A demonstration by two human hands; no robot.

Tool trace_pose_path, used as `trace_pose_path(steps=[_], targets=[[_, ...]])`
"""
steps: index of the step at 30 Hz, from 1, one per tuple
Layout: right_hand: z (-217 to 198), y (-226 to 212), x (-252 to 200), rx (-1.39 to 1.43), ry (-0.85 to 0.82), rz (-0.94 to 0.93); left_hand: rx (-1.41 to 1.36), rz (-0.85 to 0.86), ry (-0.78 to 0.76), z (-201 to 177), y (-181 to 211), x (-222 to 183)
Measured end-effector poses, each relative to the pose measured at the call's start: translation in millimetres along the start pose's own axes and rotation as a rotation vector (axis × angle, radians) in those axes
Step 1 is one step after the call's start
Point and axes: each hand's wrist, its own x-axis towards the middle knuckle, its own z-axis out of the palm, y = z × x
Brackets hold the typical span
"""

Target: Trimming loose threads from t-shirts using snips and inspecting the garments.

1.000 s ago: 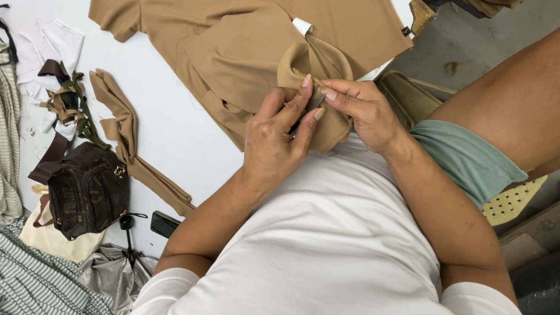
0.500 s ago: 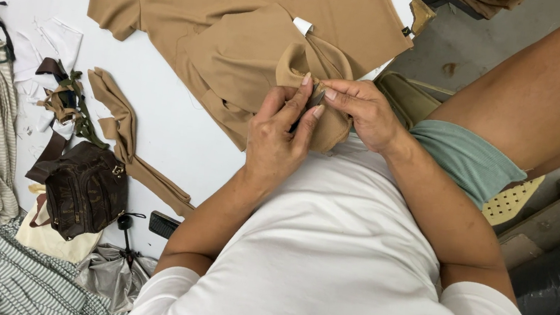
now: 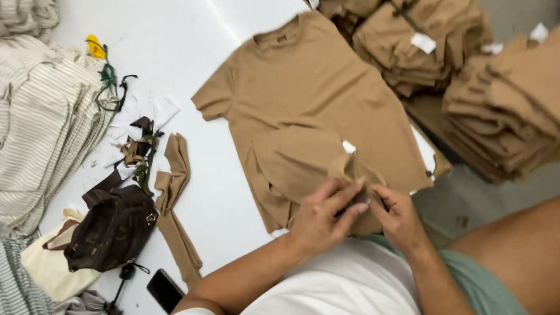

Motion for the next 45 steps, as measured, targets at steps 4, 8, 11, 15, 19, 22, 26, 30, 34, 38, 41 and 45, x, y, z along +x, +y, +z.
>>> trace_pose_path(steps=[4, 8, 11, 15, 19, 22, 26, 30, 34, 38, 41, 45], targets=[[10.9, -47.2, 11.1, -0.135, 0.020, -0.080, -0.023, 0.075, 0.122, 11.8, -7.3, -15.4], [12.9, -50.3, 12.9, -0.212, 0.040, -0.124, -0.006, 0.141, 0.126, 5.5, -9.9, -8.1], [14.4, -45.0, 10.4, -0.245, 0.047, -0.141, -0.011, 0.096, 0.050, -3.8, 0.1, 0.5], [13.2, -41.9, 11.4, -0.295, 0.089, -0.151, 0.004, 0.114, 0.041, -7.7, 8.1, 9.3], [16.2, -47.3, 13.5, -0.356, 0.162, -0.149, -0.034, 0.189, 0.112, -2.3, 4.1, 0.2], [17.6, -33.2, 15.6, -0.351, 0.168, -0.074, -0.073, 0.342, 0.234, -14.8, 9.8, 8.1], [23.8, -49.9, 19.3, -0.235, 0.145, 0.125, -0.189, 0.113, 0.213, -21.5, -15.9, 13.4], [20.3, -60.3, 26.0, 0.026, 0.109, 0.105, -0.209, -0.105, 0.019, -28.4, -37.7, 15.2], [15.4, -94.7, 20.3, 0.180, -0.003, 0.181, -0.436, -0.348, -0.259, -28.0, -50.3, 11.3], [8.0, -64.8, 15.2, 0.141, 0.033, 0.168, -0.405, -0.458, -0.120, -36.8, -49.8, 18.6], [1.6, -56.8, 18.5, 0.031, 0.074, 0.079, -0.385, -0.428, -0.084, -41.6, -53.2, 26.4], [-9.4, -57.3, 19.8, -0.082, 0.147, -0.032, -0.276, -0.335, -0.156, -53.2, -43.1, 34.0]])
